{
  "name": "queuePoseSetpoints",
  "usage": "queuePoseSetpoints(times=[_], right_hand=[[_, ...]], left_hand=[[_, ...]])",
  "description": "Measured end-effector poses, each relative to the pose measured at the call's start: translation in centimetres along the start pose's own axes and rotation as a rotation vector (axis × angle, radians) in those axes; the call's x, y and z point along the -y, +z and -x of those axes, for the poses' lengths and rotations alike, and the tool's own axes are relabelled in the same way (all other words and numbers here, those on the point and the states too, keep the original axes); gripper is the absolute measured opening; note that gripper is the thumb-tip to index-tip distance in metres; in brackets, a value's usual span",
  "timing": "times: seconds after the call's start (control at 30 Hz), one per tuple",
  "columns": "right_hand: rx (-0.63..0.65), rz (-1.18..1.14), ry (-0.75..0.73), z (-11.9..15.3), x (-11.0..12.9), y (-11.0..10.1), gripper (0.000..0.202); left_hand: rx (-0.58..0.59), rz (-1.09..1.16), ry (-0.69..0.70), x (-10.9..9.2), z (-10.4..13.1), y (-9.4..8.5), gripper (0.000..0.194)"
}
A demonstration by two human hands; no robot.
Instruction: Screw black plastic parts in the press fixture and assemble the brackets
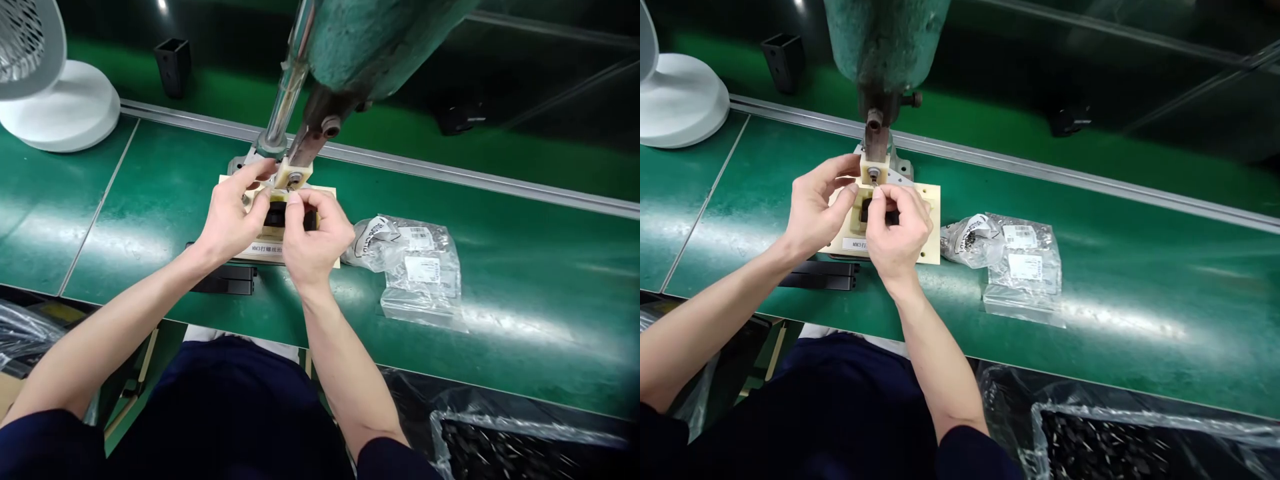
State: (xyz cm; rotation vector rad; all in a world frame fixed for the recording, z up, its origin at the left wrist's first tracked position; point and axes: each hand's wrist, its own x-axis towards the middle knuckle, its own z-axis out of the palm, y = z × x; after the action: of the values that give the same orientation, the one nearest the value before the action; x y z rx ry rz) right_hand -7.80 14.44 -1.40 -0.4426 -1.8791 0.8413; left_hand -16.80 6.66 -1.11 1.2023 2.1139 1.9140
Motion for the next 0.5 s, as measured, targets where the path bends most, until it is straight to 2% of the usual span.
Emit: queuePoseSetpoints(times=[0.3,0.5], right_hand=[[0.039,-0.019,0.057,0.7,-1.0,0.6,0.011],[0.062,0.068,0.11,0.7,-1.3,1.2,0.01]], left_hand=[[0.097,0.115,-0.139,0.7,-0.7,-0.1,0.018],[0.179,0.149,-0.086,0.3,-1.2,0.0,0.023]])
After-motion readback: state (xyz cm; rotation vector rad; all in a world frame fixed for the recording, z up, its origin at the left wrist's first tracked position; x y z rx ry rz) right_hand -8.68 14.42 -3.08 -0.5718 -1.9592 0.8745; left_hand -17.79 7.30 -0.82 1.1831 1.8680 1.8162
